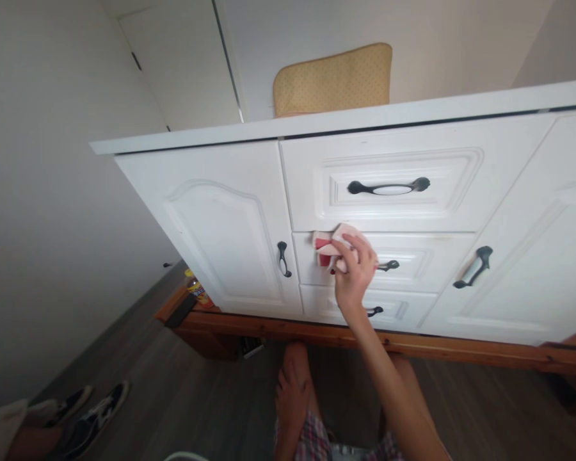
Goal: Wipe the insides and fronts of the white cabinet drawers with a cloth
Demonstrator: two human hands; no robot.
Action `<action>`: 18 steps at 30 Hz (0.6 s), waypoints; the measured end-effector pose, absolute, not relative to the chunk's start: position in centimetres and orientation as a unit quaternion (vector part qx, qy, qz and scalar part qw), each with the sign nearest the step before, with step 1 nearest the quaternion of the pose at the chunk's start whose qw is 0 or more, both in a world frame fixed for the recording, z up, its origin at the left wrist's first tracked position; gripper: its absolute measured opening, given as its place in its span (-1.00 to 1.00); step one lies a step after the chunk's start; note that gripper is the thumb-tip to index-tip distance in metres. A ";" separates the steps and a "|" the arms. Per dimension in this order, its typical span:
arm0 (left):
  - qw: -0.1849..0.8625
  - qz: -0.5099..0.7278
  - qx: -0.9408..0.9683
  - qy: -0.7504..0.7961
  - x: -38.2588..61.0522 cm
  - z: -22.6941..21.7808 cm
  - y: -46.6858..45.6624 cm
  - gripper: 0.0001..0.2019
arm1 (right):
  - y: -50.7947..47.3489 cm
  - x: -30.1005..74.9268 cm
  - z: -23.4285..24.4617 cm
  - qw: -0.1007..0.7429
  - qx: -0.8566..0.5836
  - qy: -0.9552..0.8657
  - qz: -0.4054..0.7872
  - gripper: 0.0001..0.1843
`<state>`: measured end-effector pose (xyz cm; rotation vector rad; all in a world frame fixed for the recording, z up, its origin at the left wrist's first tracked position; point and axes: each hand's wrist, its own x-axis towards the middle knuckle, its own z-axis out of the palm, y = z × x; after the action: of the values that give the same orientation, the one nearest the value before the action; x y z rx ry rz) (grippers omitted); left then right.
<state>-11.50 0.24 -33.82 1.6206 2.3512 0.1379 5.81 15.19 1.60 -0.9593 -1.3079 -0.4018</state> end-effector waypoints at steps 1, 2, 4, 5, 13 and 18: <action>0.139 0.052 0.561 0.814 -11.5 -33.8 0.2 -0.26 | 15.3 4.2 1.3 0.658 -0.407 -0.614 -0.156 -0.39; 0.138 0.055 0.561 0.814 -11.5 -33.8 0.1 -0.27 | 15.4 2.7 0.8 0.643 -0.390 -0.647 -0.128 -0.36; 0.137 0.057 0.563 0.813 -11.6 -33.9 -0.1 -0.28 | 15.3 0.7 -0.6 0.604 -0.370 -0.701 -0.076 -0.30; 0.138 0.056 0.563 0.813 -11.7 -34.0 -0.1 -0.29 | 15.1 0.2 -1.6 0.584 -0.368 -0.721 -0.057 -0.28; 0.107 0.165 0.578 0.792 -10.9 -31.6 1.2 -0.37 | 9.6 10.0 -11.8 0.573 -0.481 -0.664 0.015 -0.36; 0.179 0.371 0.659 0.629 -6.2 -26.8 2.3 -0.47 | 2.1 22.7 -16.8 0.649 -0.640 -0.412 0.025 -0.43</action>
<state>-6.25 2.28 -26.82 1.8644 1.7785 1.0502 22.69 2.10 -16.80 -1.4542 -0.9362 0.0560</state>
